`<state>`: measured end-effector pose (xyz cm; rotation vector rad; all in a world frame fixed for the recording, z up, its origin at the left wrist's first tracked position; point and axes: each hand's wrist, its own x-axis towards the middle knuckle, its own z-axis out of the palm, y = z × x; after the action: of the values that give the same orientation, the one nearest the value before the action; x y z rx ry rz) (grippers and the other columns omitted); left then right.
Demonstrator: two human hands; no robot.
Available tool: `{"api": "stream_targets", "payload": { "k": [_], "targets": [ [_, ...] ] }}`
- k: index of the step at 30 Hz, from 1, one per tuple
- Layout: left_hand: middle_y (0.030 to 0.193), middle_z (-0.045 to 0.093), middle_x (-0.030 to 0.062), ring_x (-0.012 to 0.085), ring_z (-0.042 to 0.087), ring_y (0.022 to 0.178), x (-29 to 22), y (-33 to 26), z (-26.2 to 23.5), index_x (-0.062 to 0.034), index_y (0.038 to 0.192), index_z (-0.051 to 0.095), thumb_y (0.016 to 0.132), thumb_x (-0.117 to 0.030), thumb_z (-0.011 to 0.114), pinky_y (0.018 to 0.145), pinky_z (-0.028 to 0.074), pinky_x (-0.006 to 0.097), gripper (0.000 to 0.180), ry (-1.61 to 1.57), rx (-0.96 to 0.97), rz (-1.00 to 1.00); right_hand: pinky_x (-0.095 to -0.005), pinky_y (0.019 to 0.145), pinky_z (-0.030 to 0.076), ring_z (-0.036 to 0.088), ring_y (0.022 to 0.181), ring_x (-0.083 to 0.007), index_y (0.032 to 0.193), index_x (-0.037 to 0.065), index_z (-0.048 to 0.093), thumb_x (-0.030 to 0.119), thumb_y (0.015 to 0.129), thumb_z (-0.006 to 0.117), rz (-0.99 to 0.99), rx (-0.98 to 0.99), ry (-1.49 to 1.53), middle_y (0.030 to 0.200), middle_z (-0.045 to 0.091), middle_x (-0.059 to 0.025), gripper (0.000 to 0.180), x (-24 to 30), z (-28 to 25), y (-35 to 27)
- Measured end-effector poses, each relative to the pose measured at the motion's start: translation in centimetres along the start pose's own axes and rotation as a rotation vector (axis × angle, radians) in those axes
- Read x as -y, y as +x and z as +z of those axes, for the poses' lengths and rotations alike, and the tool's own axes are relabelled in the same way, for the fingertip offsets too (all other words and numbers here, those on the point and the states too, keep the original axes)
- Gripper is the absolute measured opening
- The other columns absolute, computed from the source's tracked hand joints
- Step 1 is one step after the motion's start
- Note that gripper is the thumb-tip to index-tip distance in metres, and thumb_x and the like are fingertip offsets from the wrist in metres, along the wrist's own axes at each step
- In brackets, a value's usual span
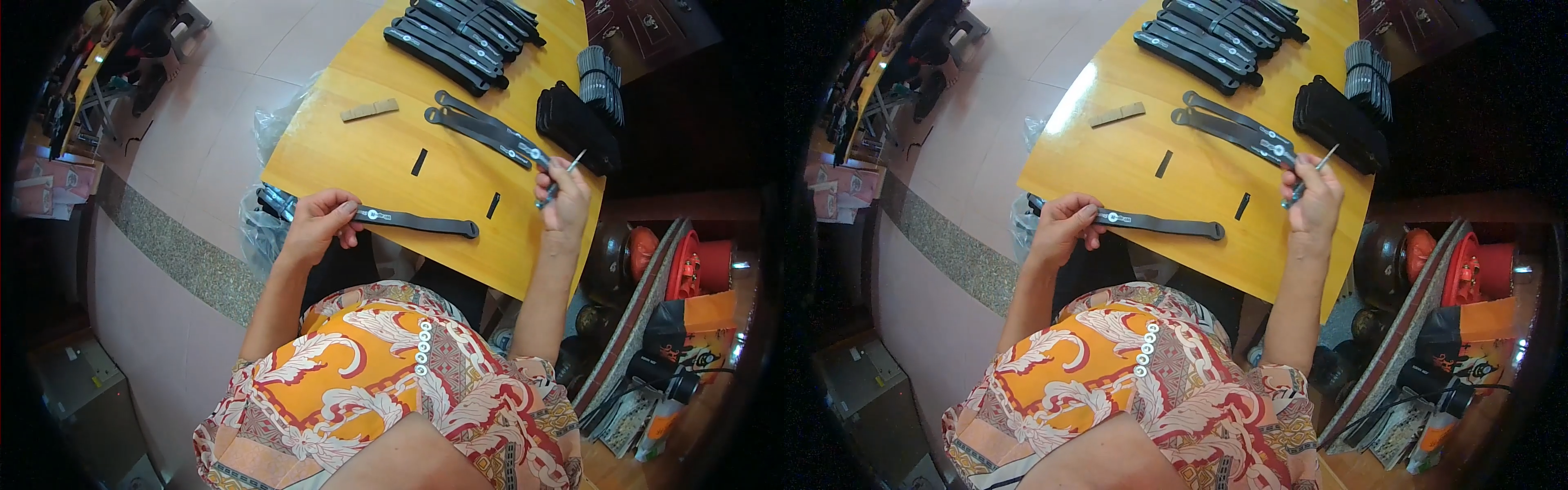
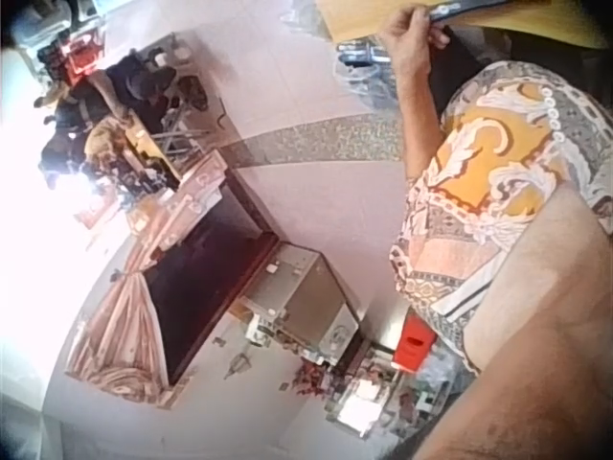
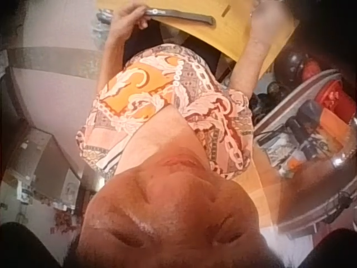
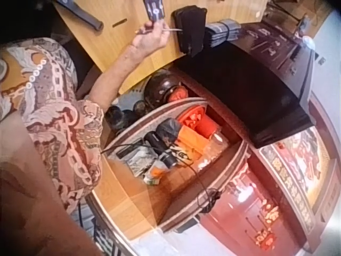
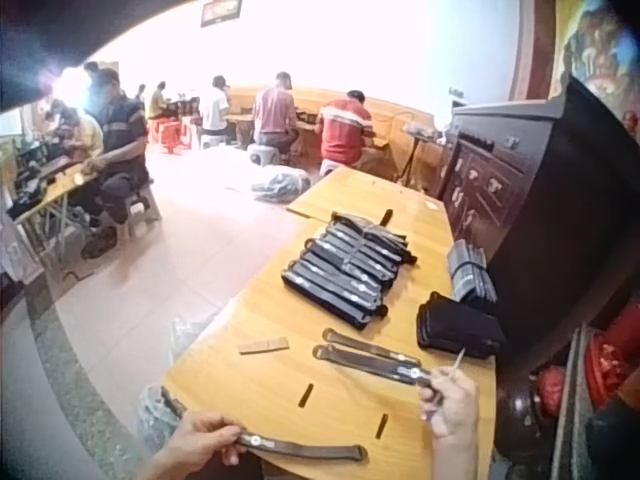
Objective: Assembling small metal hardware components onto black straps at a workbench.
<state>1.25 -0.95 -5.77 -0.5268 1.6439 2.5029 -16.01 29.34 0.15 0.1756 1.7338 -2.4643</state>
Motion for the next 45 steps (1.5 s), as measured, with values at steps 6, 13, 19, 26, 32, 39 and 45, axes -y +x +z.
{"api": "stream_targets", "payload": {
  "k": [6,13,19,26,32,39,45],
  "targets": [
    [0.069,0.063,0.0083,0.0111,0.058,0.049,-0.1,0.0,0.1,0.0006,0.095,0.059,0.088,-0.012,0.056,0.043,0.046,0.020,0.014,-0.030,0.004,-0.009,-0.0215,0.045,0.041,0.054,0.058,-0.0134,0.091,-0.003,0.051,0.000,0.083,0.054,0.112,-0.044,0.006,0.077,0.058,-0.0138,0.009,-2.8,0.1,0.1],
    [0.070,0.062,0.0056,0.0110,0.059,0.052,-0.4,0.2,1.0,0.0006,0.093,0.059,0.088,-0.011,0.057,0.044,0.046,0.020,0.013,-0.052,-0.007,-0.008,-0.0185,0.039,0.037,0.050,0.050,-0.0092,0.086,-0.001,0.053,0.002,0.084,0.054,0.093,-0.104,-0.245,0.070,0.057,-0.0092,0.004,-3.7,-0.8,-0.1],
    [0.070,0.060,0.0050,0.0112,0.060,0.053,-0.1,0.6,2.3,0.0007,0.092,0.058,0.087,-0.010,0.057,0.045,0.046,0.020,0.012,-0.093,0.040,-0.030,-0.0185,0.040,0.038,0.049,0.045,-0.0060,0.078,0.000,0.057,0.007,0.083,0.059,-0.021,-0.218,-0.601,0.064,0.059,-0.0055,0.008,-4.6,-0.5,0.2],
    [0.071,0.060,0.0073,0.0131,0.061,0.055,-0.4,0.6,2.6,0.0021,0.093,0.057,0.087,-0.008,0.054,0.047,0.049,0.021,0.011,-0.100,0.071,-0.045,-0.0317,0.058,0.047,0.059,0.059,-0.0229,0.075,-0.004,0.058,0.015,0.079,0.064,-0.256,-0.244,-1.040,0.066,0.062,-0.0125,0.020,-5.0,-1.4,0.6],
    [0.069,0.060,0.0071,0.0099,0.057,0.051,-0.9,0.4,2.6,0.0003,0.089,0.057,0.085,-0.007,0.056,0.044,0.044,0.019,0.008,-0.103,0.079,-0.055,-0.0354,0.065,0.047,0.060,0.069,-0.0289,0.087,-0.004,0.061,0.018,0.078,0.066,-0.341,-0.275,-1.312,0.079,0.062,-0.0169,0.024,-3.9,-0.8,-0.9],
    [0.073,0.062,0.0108,0.0134,0.056,0.052,-0.8,0.4,3.5,0.0019,0.098,0.059,0.087,-0.010,0.055,0.046,0.045,0.022,0.016,-0.247,0.147,-0.051,-0.0335,0.060,0.047,0.059,0.068,-0.0271,0.100,-0.004,0.060,0.015,0.081,0.063,-0.464,0.204,-1.150,0.085,0.060,-0.0165,0.028,-0.3,4.1,-7.6],
    [0.092,0.063,0.0139,0.0175,0.062,0.072,0.6,0.4,3.6,0.0036,0.116,0.054,0.088,-0.010,0.053,0.065,0.051,0.027,0.031,-0.541,0.345,-0.113,-0.0363,0.058,0.047,0.058,0.067,-0.0297,0.102,-0.001,0.059,0.011,0.079,0.062,-0.627,0.537,-1.113,0.083,0.057,-0.0165,0.026,-3.1,7.1,-10.2]
  ]
}}
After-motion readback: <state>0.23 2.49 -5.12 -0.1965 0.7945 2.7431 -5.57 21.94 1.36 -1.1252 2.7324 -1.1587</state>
